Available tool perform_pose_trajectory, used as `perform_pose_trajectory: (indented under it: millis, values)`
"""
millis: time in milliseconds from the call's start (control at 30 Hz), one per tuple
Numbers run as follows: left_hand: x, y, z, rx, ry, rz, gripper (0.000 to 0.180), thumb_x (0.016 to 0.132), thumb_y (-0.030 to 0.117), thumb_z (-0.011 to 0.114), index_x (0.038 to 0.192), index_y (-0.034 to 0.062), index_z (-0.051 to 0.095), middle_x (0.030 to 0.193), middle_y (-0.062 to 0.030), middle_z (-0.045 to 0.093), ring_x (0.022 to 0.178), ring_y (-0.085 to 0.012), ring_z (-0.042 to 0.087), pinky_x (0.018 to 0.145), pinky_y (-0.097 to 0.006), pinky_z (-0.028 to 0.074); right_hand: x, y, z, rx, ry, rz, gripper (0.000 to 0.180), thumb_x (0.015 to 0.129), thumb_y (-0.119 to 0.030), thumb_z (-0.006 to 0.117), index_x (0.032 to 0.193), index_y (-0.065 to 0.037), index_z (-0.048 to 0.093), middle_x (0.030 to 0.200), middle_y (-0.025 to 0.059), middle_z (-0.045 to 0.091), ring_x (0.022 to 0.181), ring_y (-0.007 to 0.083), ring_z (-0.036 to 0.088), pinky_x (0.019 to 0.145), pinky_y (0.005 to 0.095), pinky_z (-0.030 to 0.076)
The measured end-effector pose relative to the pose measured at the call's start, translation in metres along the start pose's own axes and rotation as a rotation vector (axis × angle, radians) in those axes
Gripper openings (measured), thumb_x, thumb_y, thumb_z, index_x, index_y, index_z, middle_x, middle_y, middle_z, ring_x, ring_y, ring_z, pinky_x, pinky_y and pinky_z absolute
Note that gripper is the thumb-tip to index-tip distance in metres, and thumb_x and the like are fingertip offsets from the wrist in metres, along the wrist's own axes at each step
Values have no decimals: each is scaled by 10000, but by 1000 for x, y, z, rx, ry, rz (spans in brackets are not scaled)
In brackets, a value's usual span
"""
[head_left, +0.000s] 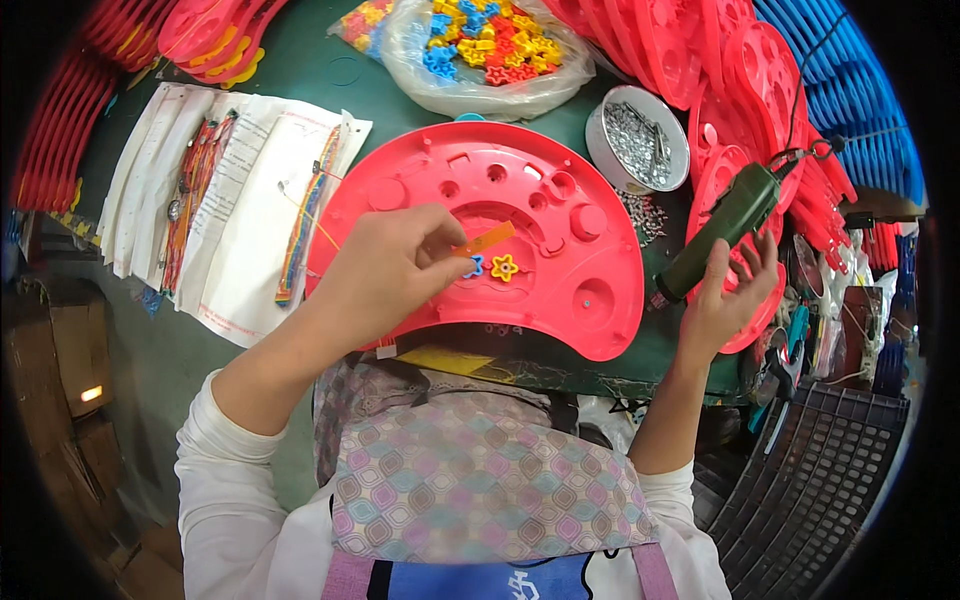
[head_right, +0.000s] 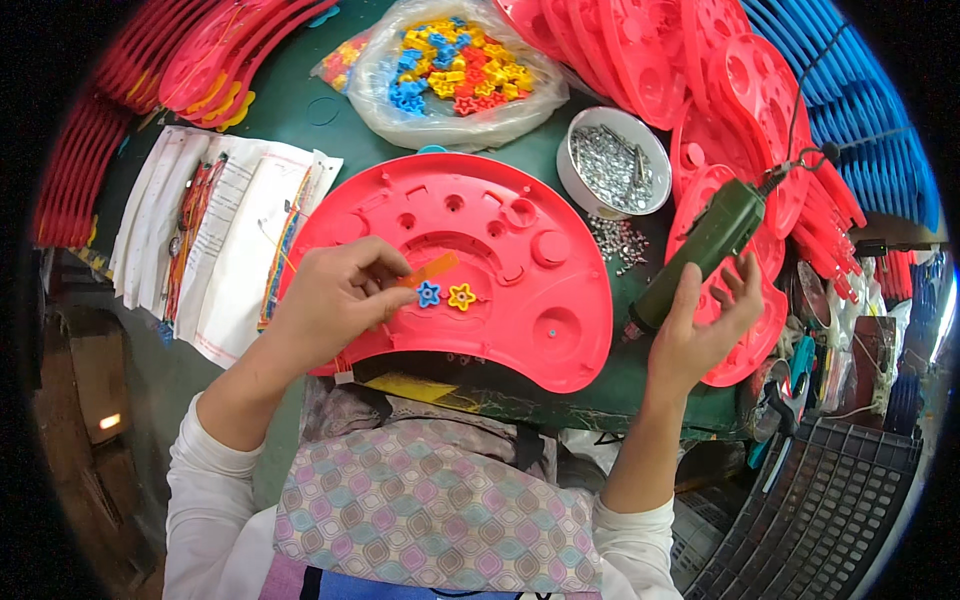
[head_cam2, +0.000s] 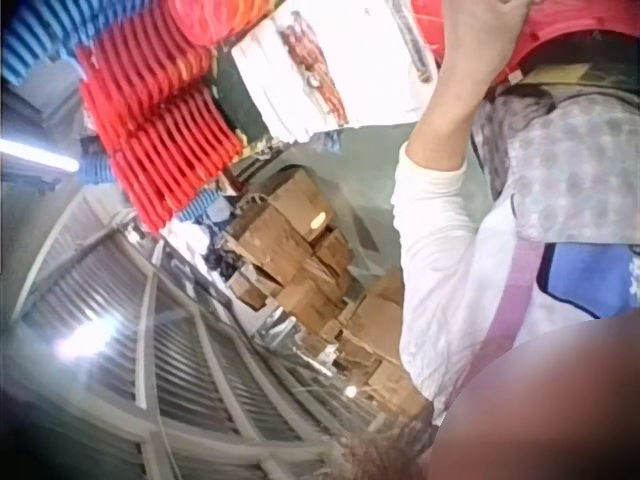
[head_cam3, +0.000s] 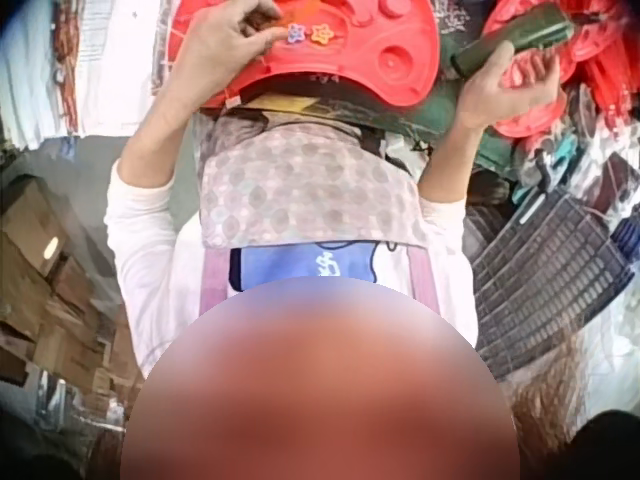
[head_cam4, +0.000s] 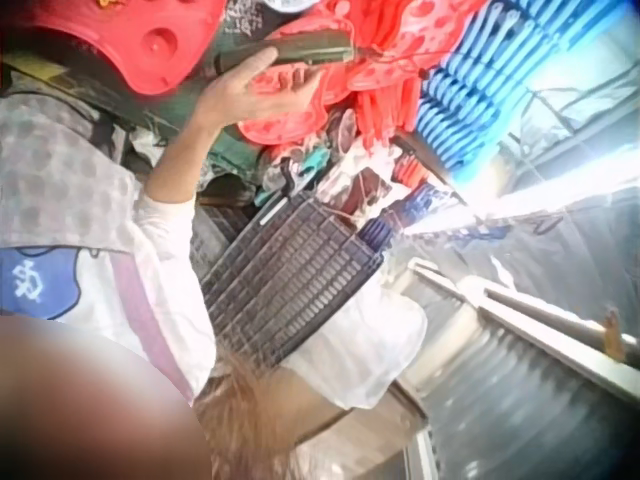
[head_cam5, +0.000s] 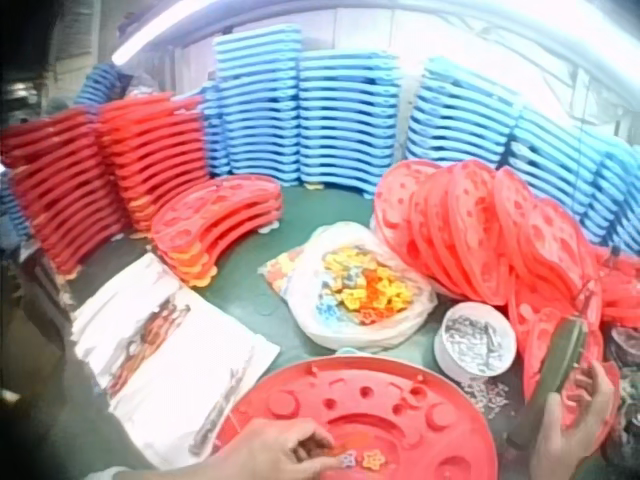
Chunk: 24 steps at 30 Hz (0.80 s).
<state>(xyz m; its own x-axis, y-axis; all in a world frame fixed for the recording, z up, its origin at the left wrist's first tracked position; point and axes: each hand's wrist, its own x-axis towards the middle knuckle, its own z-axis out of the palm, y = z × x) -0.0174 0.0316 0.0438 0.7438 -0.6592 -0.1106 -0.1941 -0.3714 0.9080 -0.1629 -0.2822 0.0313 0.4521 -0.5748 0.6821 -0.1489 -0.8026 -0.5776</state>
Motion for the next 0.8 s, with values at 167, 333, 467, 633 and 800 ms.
perform_pose_trajectory:
  millis: [167, 333, 467, 633, 800]
  values:
    - [-15, 51, -52, -298, 215, -107, 164, 891, 49, 753, 1033, 3, 686, 819, -49, 716, 540, -70, 634, 431, -195, 446, -10, 19, 3, 66, -171, 284, 671, 985, -305, 725, 1481, 39, 431, 1300, 163, 593, 1083, 235, 616, 905, 372, 506]
    - [-35, 55, -60, -257, 373, -9, 181, 868, -24, 745, 1036, -24, 675, 837, -52, 705, 547, -70, 637, 426, -183, 439, -13, 26, 10, 56, -166, 250, 647, 986, -287, 726, 1460, 68, 464, 1233, 164, 654, 1092, 233, 631, 967, 362, 492]
    - [-24, 30, -19, -21, 149, 145, 125, 855, 13, 774, 958, 28, 706, 899, -51, 690, 695, -113, 653, 574, -243, 500, -12, 24, 15, 137, -107, 189, 607, 983, -270, 733, 1419, 90, 513, 1268, 177, 649, 1120, 245, 631, 1004, 362, 477]
    - [8, -13, 22, 453, 96, 477, 191, 778, 105, 821, 935, 61, 722, 916, -66, 626, 920, -258, 597, 806, -375, 513, -25, 31, 20, 175, -2, 53, 573, 957, -158, 747, 1407, 102, 505, 1246, 162, 649, 1073, 226, 640, 956, 346, 504]
    - [16, -26, 31, 474, 65, 438, 178, 761, 126, 826, 905, 78, 733, 911, -50, 620, 946, -273, 558, 874, -402, 490, -34, 23, 12, 452, -87, 170, 585, 903, -31, 771, 1402, 96, 494, 1149, 125, 666, 956, 162, 651, 835, 295, 528]
